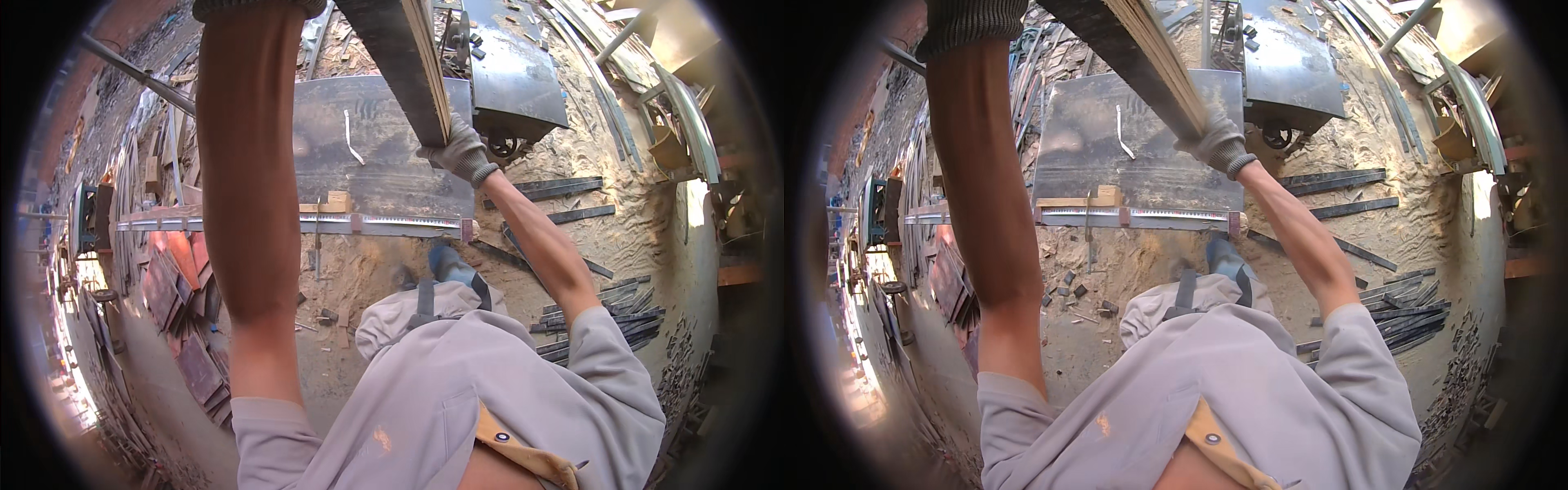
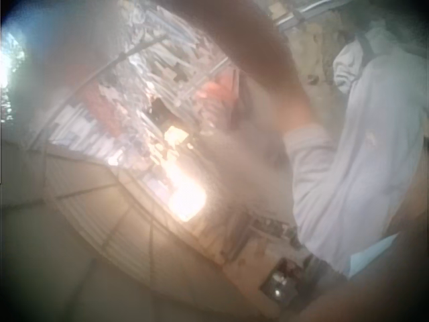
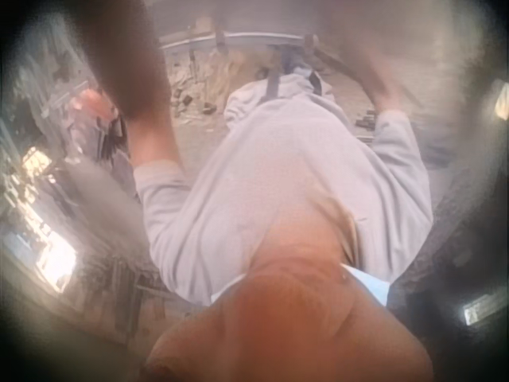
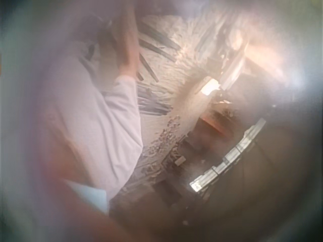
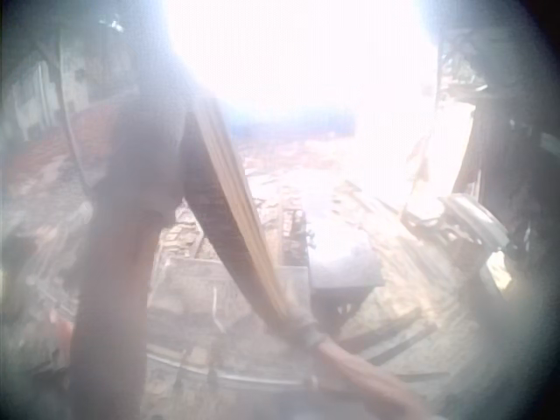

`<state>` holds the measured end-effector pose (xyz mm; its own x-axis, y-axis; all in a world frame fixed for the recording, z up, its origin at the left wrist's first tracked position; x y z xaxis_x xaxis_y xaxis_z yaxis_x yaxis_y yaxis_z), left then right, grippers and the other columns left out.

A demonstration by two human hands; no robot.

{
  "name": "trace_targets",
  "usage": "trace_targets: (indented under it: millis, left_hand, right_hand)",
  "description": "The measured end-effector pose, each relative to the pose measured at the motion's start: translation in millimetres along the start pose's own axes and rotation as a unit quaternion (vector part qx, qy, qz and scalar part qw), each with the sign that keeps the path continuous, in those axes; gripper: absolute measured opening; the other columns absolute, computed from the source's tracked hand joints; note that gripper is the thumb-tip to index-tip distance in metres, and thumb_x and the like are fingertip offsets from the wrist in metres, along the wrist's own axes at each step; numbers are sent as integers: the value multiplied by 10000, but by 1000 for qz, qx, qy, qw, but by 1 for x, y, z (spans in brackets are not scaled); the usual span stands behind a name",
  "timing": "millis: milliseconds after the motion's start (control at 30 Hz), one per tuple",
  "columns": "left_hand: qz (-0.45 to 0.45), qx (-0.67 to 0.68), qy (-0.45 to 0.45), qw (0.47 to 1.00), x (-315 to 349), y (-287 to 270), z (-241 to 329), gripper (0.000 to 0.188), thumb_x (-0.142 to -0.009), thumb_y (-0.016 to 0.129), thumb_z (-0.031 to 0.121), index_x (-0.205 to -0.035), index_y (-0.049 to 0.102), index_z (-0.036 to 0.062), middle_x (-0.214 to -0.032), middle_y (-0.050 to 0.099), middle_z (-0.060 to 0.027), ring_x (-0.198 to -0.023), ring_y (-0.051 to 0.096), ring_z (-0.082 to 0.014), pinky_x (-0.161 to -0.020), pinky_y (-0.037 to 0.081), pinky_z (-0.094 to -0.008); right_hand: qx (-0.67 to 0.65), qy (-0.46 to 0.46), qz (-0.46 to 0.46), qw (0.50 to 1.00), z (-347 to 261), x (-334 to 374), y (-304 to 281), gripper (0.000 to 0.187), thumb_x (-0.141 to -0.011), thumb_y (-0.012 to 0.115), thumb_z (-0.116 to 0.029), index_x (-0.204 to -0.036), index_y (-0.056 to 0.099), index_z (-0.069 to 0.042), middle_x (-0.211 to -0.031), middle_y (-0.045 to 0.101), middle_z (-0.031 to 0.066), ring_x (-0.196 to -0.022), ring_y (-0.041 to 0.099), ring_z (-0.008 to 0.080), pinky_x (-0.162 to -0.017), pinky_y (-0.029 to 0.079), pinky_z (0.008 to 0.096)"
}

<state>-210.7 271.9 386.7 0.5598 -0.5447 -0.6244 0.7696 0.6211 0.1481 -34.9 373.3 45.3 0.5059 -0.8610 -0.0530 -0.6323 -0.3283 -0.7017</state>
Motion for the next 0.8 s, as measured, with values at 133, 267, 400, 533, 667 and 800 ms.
trace_targets:
  millis: [133,267,400,533,667,800]
  left_hand:
    - [-18,28,-71,997,25,42,-35,490,-887,819,352,-1192,702,-14,-986,728,-70,-892,696,-169,-788,562,-343]
    - [-34,96,-188,977,52,93,-75,297,-879,850,137,-1102,738,-23,-956,747,-37,-839,702,-105,-722,563,-288]
    - [-82,221,-199,951,52,150,-74,214,-898,794,-16,-1106,746,-5,-962,759,-27,-804,693,-72,-690,553,-243]
    - [-97,50,-236,966,59,190,-63,334,-907,831,153,-1163,707,-22,-992,777,-66,-842,717,-137,-705,602,-330]
    - [-135,-87,-185,969,63,225,-60,726,-767,903,383,-1343,624,39,-1067,750,-151,-987,745,-245,-833,616,-358]
    - [-80,-176,49,980,109,245,-82,1014,-615,996,505,-1388,557,19,-1213,674,-205,-1085,730,-344,-911,622,-464]
  right_hand:
    - [51,77,-50,994,40,6,-1,908,-677,979,-486,-1384,640,-28,-1285,722,222,-1210,714,350,-1049,569,422]
    - [-45,-47,-4,998,19,1,-82,1136,-680,941,-650,-1519,524,-8,-1419,650,240,-1374,621,365,-1165,512,454]
    - [-239,-274,88,927,-73,-22,-235,1135,-806,877,-643,-1609,401,3,-1480,615,211,-1386,591,349,-1202,468,491]
    - [-250,-364,171,881,-144,-14,-348,1003,-894,839,-558,-1567,408,48,-1486,564,221,-1381,549,333,-1174,449,465]
    - [-235,-377,243,862,-164,-4,-395,878,-917,813,-521,-1488,454,42,-1395,585,212,-1285,572,325,-1093,475,461]
    - [-211,-350,308,859,-128,-2,-427,755,-941,786,-484,-1408,499,35,-1305,606,203,-1189,595,317,-1012,501,458]
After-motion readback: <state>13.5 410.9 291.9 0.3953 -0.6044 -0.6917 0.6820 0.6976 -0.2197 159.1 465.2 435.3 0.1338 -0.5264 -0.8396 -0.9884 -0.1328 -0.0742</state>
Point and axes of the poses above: each hand's wrist, its own x-axis away from the middle knuckle, its own y-axis out of the palm, z = x × y, the point moved 9 cm from there along -x, towards the middle knuckle
